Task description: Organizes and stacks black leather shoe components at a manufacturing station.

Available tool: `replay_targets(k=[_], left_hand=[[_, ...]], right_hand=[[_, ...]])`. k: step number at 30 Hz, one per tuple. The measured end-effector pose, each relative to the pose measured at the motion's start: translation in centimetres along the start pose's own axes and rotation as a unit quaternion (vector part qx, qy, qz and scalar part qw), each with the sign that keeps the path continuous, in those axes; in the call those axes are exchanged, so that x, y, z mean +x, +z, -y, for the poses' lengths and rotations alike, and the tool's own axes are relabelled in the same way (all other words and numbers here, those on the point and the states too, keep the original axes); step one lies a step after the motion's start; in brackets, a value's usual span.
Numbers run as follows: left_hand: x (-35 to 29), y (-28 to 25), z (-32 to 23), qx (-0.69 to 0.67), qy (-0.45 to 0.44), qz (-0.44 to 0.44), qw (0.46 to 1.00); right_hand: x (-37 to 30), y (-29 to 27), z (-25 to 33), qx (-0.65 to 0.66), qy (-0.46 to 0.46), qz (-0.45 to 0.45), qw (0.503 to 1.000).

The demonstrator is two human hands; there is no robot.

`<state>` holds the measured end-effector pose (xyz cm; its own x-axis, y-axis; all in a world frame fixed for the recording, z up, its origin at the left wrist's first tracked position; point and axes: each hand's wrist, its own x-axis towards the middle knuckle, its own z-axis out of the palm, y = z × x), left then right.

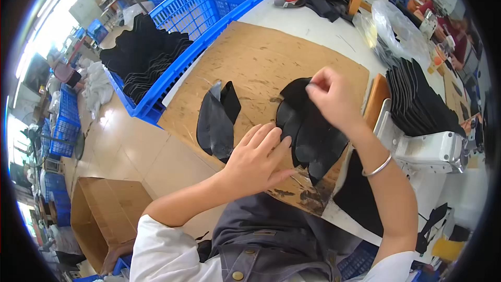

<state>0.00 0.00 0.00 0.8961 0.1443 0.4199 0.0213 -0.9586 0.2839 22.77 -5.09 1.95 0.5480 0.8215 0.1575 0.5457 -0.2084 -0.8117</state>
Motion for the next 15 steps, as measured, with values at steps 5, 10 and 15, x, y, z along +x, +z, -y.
replay_targets(k=[5, 10, 15], left_hand=[[0.5, -1.1, -0.4, 0.047, 0.014, -0.018, 0.999], [1.1, -0.6, 0.4, -0.013, -0.077, -0.068, 0.995], [1.9, -2.2, -0.5, 0.073, -0.038, -0.098, 0.992]], right_hand=[[4.3, -4.5, 0.4, -0.189, -0.152, -0.343, 0.907], [1.9, -6.3, 5.4, -0.12, -0.342, -0.353, 0.863], [-5.8, -8.8, 7.1, -0.129, -0.292, -0.271, 0.908]])
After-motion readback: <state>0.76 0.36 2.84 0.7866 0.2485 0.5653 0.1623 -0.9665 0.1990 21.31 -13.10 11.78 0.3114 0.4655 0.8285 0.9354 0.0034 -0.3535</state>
